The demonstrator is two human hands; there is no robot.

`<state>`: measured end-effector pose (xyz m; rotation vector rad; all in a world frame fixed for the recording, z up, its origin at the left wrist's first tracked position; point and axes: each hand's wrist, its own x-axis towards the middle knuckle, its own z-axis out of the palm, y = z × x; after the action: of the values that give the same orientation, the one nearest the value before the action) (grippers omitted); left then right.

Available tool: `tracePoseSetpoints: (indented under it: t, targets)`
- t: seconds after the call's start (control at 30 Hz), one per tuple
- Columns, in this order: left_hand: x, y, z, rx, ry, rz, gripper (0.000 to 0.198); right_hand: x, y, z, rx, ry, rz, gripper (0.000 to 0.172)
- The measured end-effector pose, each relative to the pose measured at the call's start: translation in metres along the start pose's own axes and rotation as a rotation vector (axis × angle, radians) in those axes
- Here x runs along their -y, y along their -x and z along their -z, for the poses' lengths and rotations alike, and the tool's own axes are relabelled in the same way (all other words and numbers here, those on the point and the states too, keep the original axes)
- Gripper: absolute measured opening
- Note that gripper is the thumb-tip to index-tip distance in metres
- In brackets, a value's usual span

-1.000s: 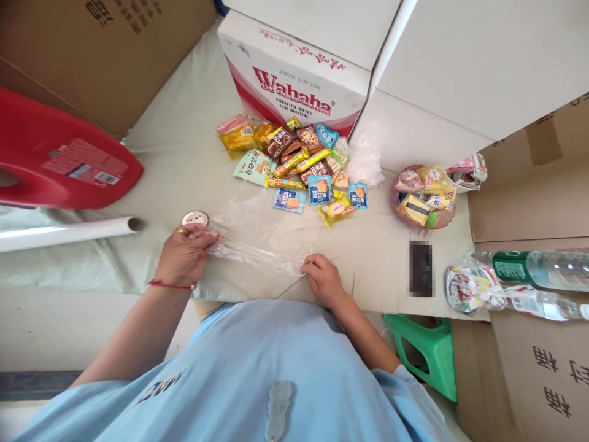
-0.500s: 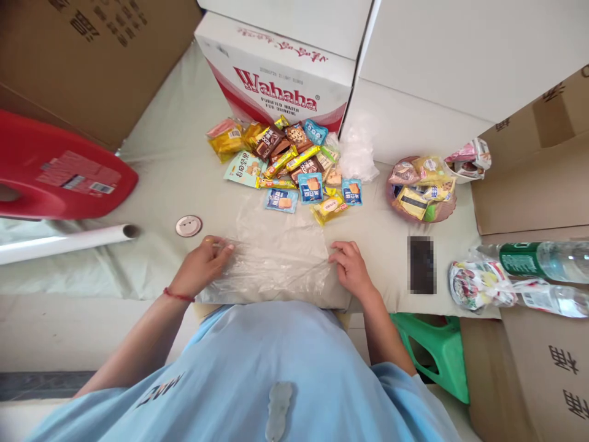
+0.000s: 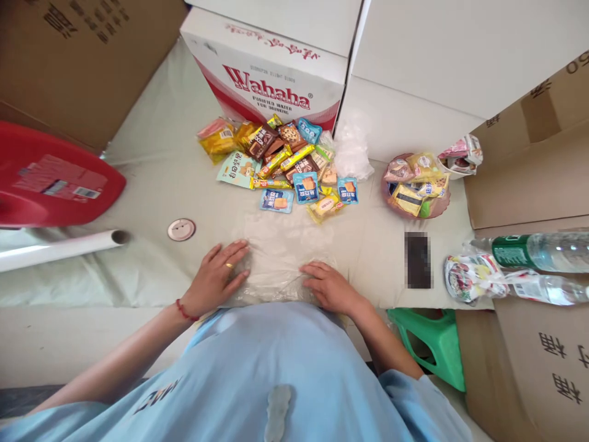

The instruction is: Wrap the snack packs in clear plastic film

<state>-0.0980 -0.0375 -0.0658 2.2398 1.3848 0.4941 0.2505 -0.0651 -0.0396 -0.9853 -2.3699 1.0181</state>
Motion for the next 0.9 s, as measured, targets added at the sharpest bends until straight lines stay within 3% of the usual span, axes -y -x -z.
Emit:
tracePoseSetpoints:
  t: [0.17,0.33,0.47,0.57,0.63,0.73,0.83,0.9]
  targets:
    - [0.01,0.012,0.003,0.018,-0.066,-0.014,0.064,-0.019,0.027,0.044,-0.131,-0.073,-0.164,0.031]
    - [0.009,0.012,0.004,0.095,-0.195,-0.051,0.08,-0.072,-0.017,0.092,-0.452,0.341,-0.296,0.04]
    - [0.01,0.015,0.003,0.134,-0.25,-0.06,0.09,-0.109,-0.068,0.108,-0.302,0.487,-0.221,0.056]
    - [0.009,0.02,0.002,0.12,-0.249,-0.032,0.09,-0.122,-0.079,0.112,-0.267,0.483,-0.207,0.047]
    - [0.007,0.022,0.002,0.1,-0.231,-0.009,0.083,-0.125,-0.072,0.114,-0.345,0.458,-0.26,0.041]
    - [0.004,0.023,0.002,0.075,-0.197,0.036,0.063,-0.121,-0.049,0.118,-0.594,0.342,-0.403,0.043]
    - [0.003,0.023,0.001,0.051,-0.184,0.066,0.057,-0.102,-0.024,0.119,-0.91,0.029,-0.499,0.046]
    - [0.004,0.023,0.0,0.043,-0.182,0.048,0.06,-0.079,-0.014,0.116,-0.975,-0.28,-0.478,0.043]
